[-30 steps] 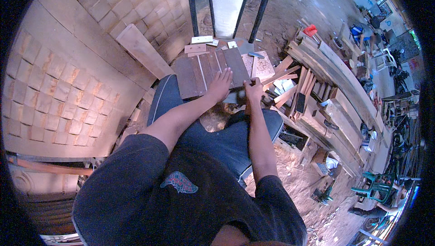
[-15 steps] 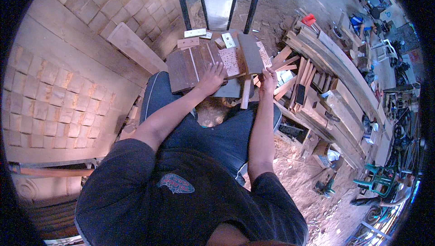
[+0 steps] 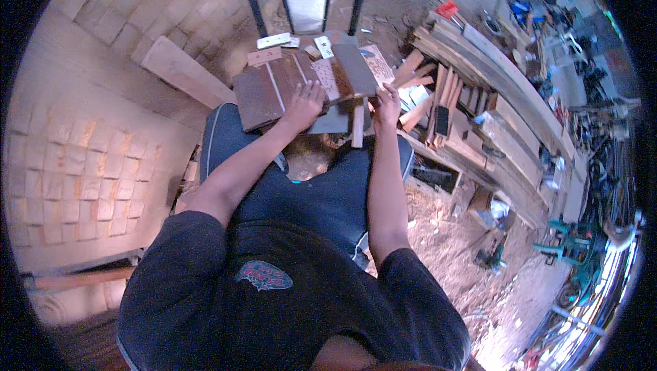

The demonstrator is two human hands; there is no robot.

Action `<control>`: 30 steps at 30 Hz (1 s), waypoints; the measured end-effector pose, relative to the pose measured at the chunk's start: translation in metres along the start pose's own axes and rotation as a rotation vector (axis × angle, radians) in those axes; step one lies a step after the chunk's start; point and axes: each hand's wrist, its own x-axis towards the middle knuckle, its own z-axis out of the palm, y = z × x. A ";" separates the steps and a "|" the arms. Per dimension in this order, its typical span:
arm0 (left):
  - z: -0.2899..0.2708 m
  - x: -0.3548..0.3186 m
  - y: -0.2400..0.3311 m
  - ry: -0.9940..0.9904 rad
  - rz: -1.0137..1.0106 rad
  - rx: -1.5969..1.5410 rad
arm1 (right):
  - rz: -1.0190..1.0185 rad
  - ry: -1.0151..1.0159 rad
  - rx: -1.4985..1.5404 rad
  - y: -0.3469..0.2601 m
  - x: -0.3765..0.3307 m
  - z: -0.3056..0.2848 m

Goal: The person assembles pieces of wood to form a small box, placing boards together and securing them by hand.

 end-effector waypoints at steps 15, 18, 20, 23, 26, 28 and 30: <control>0.001 -0.001 -0.006 0.047 0.010 -0.032 | 0.048 -0.017 -0.003 0.020 0.010 0.010; 0.000 -0.004 -0.006 0.035 0.019 -0.022 | 0.072 -0.071 -0.076 0.019 0.013 0.013; -0.001 -0.004 -0.005 0.019 0.002 -0.045 | 0.179 -0.018 0.046 0.018 0.011 0.018; -0.002 -0.004 -0.005 0.044 -0.028 -0.058 | 0.200 -0.031 0.070 0.018 0.011 0.023; -0.005 -0.003 -0.007 0.075 -0.059 -0.079 | 0.267 -0.037 -0.022 0.028 0.014 0.020; -0.007 -0.002 -0.009 0.052 -0.063 -0.082 | 0.201 -0.072 -0.100 0.037 0.019 0.019; -0.009 -0.001 -0.012 0.062 -0.041 -0.098 | 0.137 -0.075 -0.179 0.044 0.021 0.018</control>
